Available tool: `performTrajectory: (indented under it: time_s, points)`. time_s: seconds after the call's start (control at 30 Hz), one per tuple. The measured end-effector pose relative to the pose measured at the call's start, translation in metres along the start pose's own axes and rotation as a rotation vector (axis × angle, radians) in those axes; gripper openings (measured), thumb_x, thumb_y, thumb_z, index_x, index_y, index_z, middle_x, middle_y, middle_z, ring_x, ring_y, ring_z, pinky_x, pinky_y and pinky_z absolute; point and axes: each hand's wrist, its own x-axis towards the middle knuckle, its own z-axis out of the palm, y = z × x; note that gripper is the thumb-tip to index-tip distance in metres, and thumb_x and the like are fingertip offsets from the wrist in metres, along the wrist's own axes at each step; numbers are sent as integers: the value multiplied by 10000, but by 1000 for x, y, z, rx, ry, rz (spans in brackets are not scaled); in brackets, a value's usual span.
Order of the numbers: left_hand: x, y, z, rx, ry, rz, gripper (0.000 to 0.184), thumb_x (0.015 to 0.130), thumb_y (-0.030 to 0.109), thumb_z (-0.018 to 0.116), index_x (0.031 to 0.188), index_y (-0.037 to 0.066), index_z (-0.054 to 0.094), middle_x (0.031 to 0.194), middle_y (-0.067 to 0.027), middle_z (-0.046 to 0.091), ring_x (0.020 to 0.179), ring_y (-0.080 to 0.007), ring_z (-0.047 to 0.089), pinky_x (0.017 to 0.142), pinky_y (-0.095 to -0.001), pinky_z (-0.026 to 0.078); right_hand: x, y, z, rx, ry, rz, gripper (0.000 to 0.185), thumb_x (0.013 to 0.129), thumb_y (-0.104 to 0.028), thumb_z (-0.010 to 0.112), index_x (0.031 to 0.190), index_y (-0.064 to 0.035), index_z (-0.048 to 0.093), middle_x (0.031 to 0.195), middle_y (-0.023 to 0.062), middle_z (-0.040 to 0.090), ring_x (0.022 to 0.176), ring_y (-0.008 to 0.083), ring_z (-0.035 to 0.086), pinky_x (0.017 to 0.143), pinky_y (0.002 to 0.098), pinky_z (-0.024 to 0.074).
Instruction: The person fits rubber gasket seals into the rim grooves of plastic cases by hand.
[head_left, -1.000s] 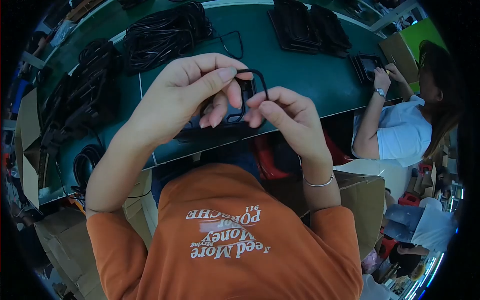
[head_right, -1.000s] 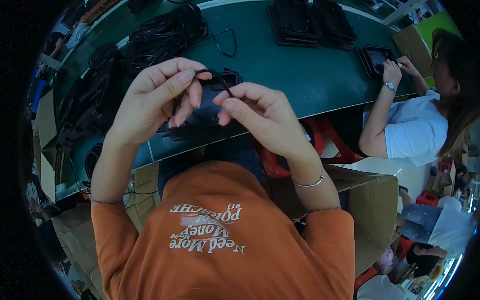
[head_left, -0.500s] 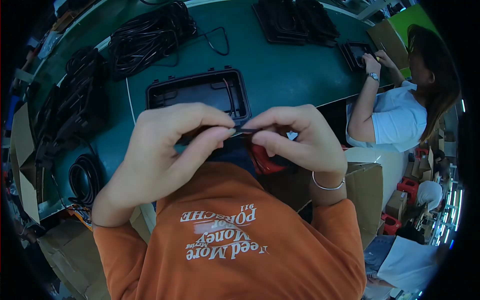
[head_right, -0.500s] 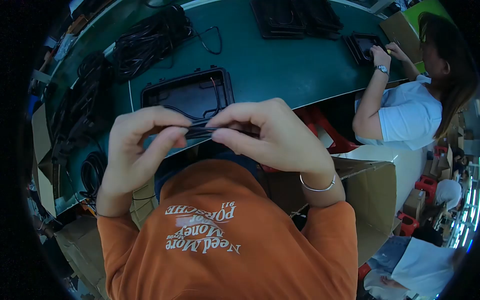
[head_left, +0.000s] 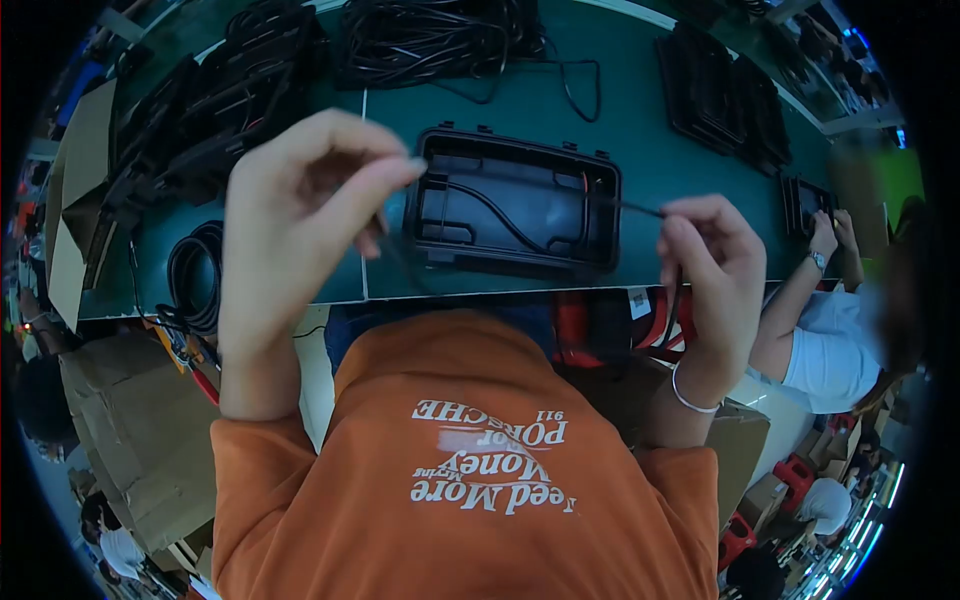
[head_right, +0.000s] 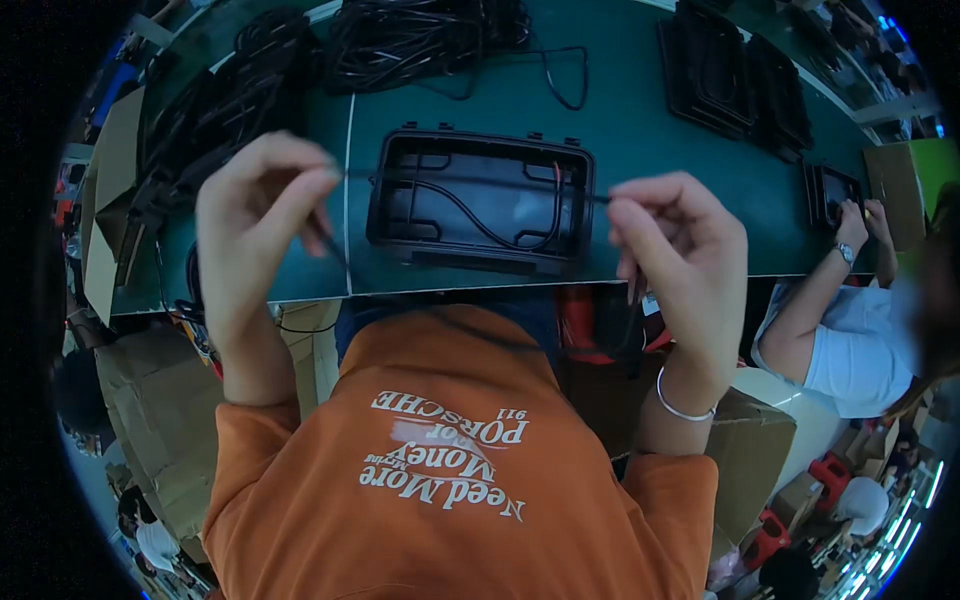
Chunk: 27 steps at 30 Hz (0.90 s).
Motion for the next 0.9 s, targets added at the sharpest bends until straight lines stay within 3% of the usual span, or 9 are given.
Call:
performTrajectory:
  time_s: [0.1, 0.2, 0.3, 0.43, 0.5, 0.73, 0.8, 0.83, 0.9]
  points:
    - [44, -46, 1, 178, -64, -132, 136, 891, 132, 726, 951, 12, 702, 734, 8, 632, 599, -29, 576, 493, -172, 438, 39, 26, 19, -52, 33, 56, 142, 925, -129, 689, 965, 5, 663, 738, -13, 601, 544, 29, 537, 420, 177, 362]
    - [55, -78, 9, 217, -70, -61, 169, 868, 141, 751, 964, 11, 700, 713, 34, 592, 588, -8, 471, 537, -175, 376, 47, 42, 28, -213, 137, 70, 89, 910, -90, 699, 921, -6, 671, 749, -24, 579, 558, 16, 488, 480, 179, 351]
    - [54, -90, 10, 191, -70, -19, 95, 883, 72, 736, 951, 41, 677, 790, 59, 577, 687, 14, 507, 585, -132, 380, 48, 58, 24, -283, 147, -104, 59, 898, -51, 703, 915, -5, 671, 748, -23, 580, 608, 17, 484, 541, 175, 369]
    - [51, -95, 14, 35, -68, -25, 105, 873, 52, 743, 928, 47, 653, 795, 59, 574, 704, 10, 498, 601, -134, 382, 47, 54, 23, -336, 148, -117, 50, 892, -31, 705, 910, -5, 666, 752, -30, 578, 650, 17, 482, 576, 174, 377]
    - [49, -95, 20, 3, -12, 7, 134, 855, 83, 768, 864, 52, 638, 726, 70, 520, 624, 1, 424, 543, -157, 341, 48, 51, 21, -299, 109, -37, 60, 894, -32, 702, 918, -1, 657, 765, -31, 577, 662, 16, 487, 591, 171, 385]
    - [39, -90, 13, -63, -2, 26, 97, 886, 63, 724, 954, 14, 678, 832, 21, 603, 721, -18, 541, 588, -161, 402, 56, 47, 12, -196, 4, 36, 69, 891, -23, 692, 938, -2, 646, 781, -14, 596, 698, 46, 524, 635, 184, 406]
    - [33, -87, 5, 6, -30, 18, 105, 896, 52, 702, 987, 1, 688, 897, -3, 632, 763, -32, 577, 609, -163, 420, 59, 41, 17, -569, 99, -287, 79, 868, -17, 692, 932, -10, 647, 821, 26, 623, 755, 113, 573, 675, 237, 434]
    - [31, -87, 3, 14, -20, 13, 105, 896, 52, 702, 987, 1, 688, 897, -3, 632, 763, -32, 577, 609, -163, 420, 60, 31, 22, -681, 115, -340, 108, 834, -15, 697, 931, -26, 650, 885, 73, 641, 825, 209, 603, 723, 301, 457]
    - [26, -85, 1, 3, -63, -14, 120, 915, 24, 676, 1031, -9, 668, 957, -7, 640, 860, -57, 600, 777, -186, 476, 68, 19, 40, -717, 34, -482, 118, 824, -17, 701, 930, -34, 653, 900, 80, 643, 838, 232, 603, 736, 315, 461]
